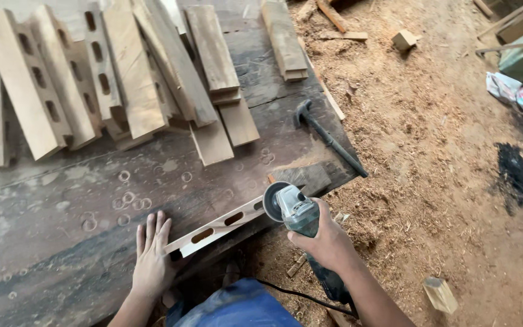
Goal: The person uses a handheld electric sander to smooth the surfaces and edges of rectangular wooden pieces with elongated cutouts. They hold each piece with one hand and guide the sander with the other, flipping the wood to treat multiple sides. Finished pieces are stacked on the workbench.
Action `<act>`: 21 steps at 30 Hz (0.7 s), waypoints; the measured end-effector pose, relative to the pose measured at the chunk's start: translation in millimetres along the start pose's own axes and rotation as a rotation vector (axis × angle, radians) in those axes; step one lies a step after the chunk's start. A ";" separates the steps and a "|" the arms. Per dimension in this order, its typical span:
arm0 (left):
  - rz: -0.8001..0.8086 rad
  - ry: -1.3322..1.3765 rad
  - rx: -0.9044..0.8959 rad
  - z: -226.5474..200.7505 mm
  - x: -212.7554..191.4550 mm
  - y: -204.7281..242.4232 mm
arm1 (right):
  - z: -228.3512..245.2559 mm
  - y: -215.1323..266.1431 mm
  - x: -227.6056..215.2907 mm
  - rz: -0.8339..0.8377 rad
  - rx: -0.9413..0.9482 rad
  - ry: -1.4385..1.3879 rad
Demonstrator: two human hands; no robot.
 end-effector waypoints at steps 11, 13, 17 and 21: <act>-0.010 -0.006 -0.006 -2.0 -1.1 -3.9 | 18.5 21.8 22.3 0.112 -0.033 0.052; 0.015 -0.007 -0.024 -2.9 -0.5 -3.8 | 17.9 13.0 18.4 0.124 0.011 -0.020; 0.056 -0.059 -0.040 1.0 -0.7 -2.3 | 20.9 6.0 8.5 0.023 -0.023 -0.040; 0.002 -0.013 0.007 -2.9 -2.8 -0.4 | 29.9 21.5 34.5 0.078 -0.039 0.063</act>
Point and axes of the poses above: each hand's wrist, its own y-axis away from the middle knuckle, its own x-axis out of the palm, z = x × y, the point moved 6 cm from there along -y, towards the middle knuckle, and after that the axes turned 11 degrees about x, right-handed, at the moved point
